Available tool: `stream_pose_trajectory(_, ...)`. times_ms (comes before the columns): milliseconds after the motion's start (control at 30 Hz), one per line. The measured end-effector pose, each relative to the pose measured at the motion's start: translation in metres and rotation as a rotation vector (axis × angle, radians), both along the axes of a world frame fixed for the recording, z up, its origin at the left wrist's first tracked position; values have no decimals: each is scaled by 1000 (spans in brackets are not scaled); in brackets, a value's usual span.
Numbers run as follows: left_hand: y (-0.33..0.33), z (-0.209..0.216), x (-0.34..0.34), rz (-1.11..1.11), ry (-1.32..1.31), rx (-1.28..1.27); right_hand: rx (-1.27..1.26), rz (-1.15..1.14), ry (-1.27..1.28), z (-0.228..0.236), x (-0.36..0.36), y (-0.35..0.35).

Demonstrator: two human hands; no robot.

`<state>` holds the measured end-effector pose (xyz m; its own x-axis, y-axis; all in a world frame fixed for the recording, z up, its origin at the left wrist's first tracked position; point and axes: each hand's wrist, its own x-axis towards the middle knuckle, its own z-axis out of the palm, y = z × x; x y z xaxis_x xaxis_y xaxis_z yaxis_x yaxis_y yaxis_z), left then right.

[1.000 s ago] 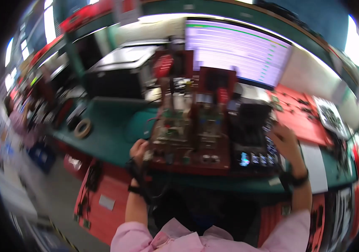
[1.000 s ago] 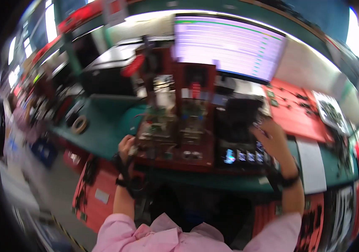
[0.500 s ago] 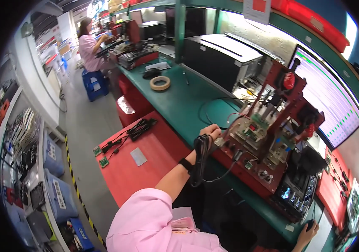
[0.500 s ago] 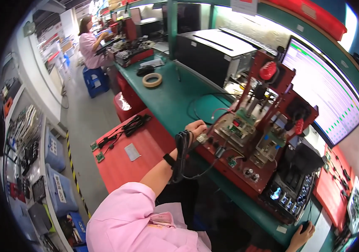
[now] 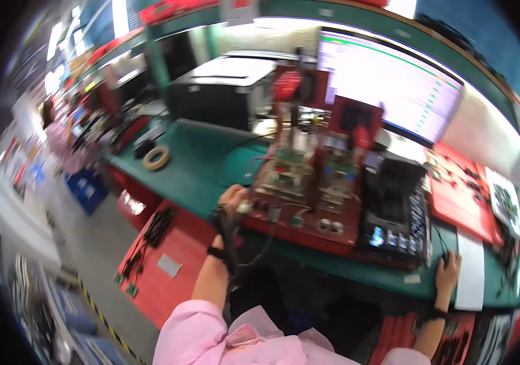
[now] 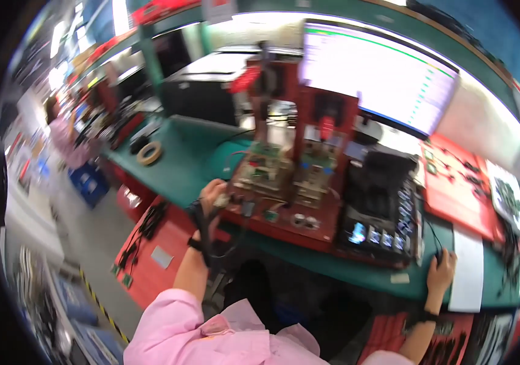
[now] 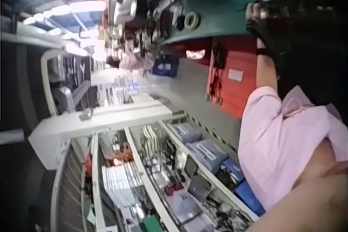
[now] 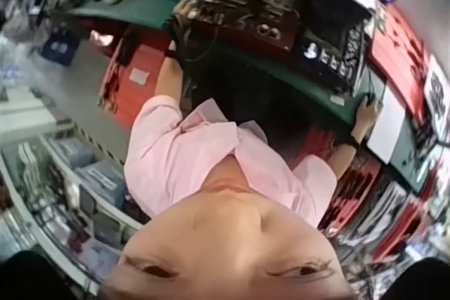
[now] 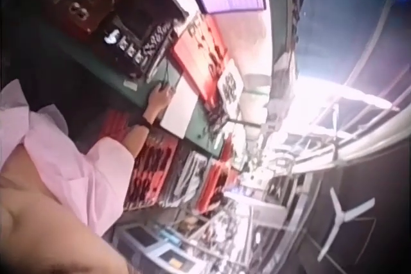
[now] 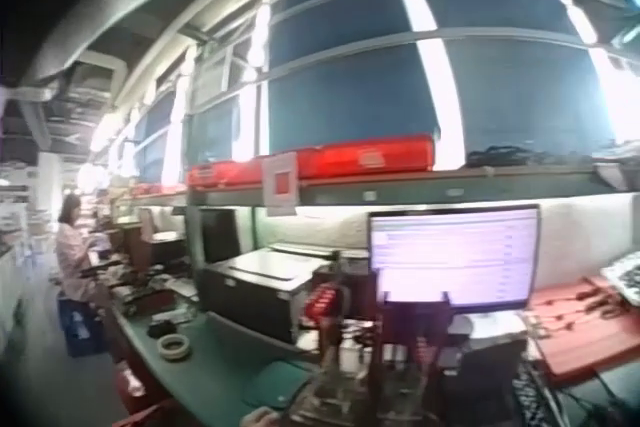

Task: The person tests a circuit board by placing it into a testing fixture, pulling a lever, and manipulating a joystick and buttons. They then remove the board, place it on a foam tray, mark it with a pen, and write on a log sheet.

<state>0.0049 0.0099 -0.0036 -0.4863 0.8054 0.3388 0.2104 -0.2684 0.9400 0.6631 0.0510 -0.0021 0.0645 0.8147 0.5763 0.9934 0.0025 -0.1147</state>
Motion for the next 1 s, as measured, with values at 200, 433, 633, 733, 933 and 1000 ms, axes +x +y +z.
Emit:
stream_pose_trajectory(200,-4,-9,-22,-53,-28,-71,30,-21,51,15,-27,-3)
stream_pose_trajectory(433,-6,-9,-20,-94,-119,-44,38,-108,61,14,-24,-11)
stream_pose_trajectory(633,-13,1,-7,-146,-244,-13,18,-144,66,13,-25,-11)
stream_pose_trajectory(733,-20,13,4,-157,-264,10,17,-155,64,11,-25,-10)
stream_pose_trajectory(933,-23,16,7,-153,-4,96,39,-145,49,11,-23,-9)
stream_pose_trajectory(1000,-23,15,4,-170,-65,72,36,-145,49,11,-24,-10)
